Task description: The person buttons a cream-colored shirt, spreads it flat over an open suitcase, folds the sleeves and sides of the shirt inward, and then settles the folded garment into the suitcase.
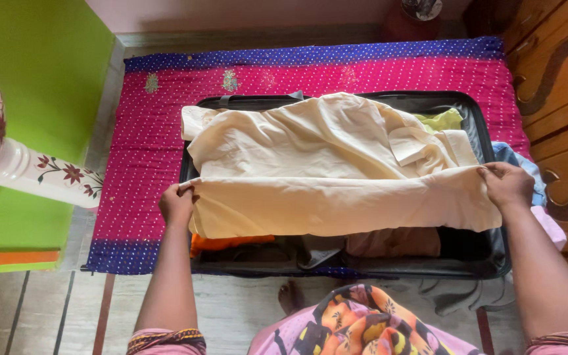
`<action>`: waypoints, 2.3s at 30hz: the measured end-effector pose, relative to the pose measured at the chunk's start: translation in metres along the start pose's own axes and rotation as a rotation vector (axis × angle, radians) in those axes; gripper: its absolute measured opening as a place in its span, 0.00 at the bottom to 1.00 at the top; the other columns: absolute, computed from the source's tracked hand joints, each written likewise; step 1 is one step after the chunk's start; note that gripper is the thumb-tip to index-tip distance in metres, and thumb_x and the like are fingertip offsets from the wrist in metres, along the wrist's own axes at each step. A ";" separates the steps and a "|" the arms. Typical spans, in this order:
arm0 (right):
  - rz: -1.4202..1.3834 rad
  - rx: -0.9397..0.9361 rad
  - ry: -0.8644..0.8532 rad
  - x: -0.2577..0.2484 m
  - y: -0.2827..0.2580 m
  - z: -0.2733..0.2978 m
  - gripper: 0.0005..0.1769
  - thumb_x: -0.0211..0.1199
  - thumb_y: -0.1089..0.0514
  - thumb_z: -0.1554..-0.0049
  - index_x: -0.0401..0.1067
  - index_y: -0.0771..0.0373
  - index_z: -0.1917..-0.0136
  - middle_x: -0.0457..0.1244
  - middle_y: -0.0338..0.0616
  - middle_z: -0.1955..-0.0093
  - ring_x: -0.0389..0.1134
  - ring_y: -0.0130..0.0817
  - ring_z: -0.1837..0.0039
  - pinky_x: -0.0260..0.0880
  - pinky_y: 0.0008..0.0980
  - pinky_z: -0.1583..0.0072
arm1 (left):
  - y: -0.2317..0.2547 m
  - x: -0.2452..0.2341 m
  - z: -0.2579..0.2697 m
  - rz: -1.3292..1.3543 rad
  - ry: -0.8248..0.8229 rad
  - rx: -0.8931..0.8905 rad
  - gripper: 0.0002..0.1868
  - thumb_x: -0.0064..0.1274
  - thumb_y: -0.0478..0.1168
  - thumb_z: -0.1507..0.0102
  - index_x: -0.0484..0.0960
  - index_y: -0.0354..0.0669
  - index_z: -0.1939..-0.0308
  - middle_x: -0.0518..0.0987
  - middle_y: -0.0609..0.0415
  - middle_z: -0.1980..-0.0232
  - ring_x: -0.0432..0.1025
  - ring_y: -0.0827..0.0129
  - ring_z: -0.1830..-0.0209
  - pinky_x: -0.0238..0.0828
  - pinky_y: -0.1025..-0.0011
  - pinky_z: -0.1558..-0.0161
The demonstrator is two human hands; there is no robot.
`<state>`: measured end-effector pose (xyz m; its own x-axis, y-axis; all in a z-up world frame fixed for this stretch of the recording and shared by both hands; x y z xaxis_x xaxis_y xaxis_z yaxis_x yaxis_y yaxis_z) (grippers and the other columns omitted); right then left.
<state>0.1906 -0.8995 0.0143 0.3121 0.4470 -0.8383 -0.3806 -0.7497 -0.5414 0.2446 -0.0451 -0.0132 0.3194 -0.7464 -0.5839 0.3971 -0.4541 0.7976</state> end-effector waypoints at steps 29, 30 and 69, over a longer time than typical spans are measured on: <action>-0.540 0.352 -0.165 0.064 0.106 0.102 0.20 0.68 0.47 0.30 0.71 0.69 0.43 0.67 0.45 0.48 0.67 0.35 0.49 0.68 0.35 0.47 | -0.107 0.010 0.082 -0.415 0.158 -0.189 0.24 0.66 0.47 0.43 0.84 0.44 0.44 0.85 0.43 0.46 0.79 0.49 0.45 0.74 0.58 0.44; -0.548 0.357 -0.155 0.064 0.103 0.103 0.20 0.68 0.48 0.30 0.71 0.68 0.43 0.67 0.45 0.48 0.67 0.34 0.49 0.68 0.34 0.47 | -0.108 0.007 0.079 -0.448 0.194 -0.143 0.26 0.67 0.46 0.44 0.83 0.43 0.43 0.84 0.42 0.46 0.78 0.47 0.46 0.74 0.56 0.46; 0.367 -0.431 0.059 0.070 -0.106 0.021 0.30 0.75 0.48 0.54 0.74 0.59 0.40 0.68 0.52 0.42 0.66 0.54 0.38 0.66 0.47 0.36 | 0.080 0.066 0.176 -0.457 -0.191 0.536 0.13 0.61 0.35 0.44 0.82 0.45 0.56 0.74 0.47 0.51 0.70 0.50 0.46 0.69 0.58 0.45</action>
<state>0.2342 -0.7781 0.0119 0.2791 0.1006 -0.9550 -0.0880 -0.9876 -0.1297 0.1459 -0.2164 0.0392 0.0478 -0.4752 -0.8786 -0.0368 -0.8798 0.4739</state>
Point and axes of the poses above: each hand's wrist, its own z-axis away from the middle knuckle, its own x-axis out of the palm, y = z × x, the point moved 6 cm from there along -z, towards the middle knuckle
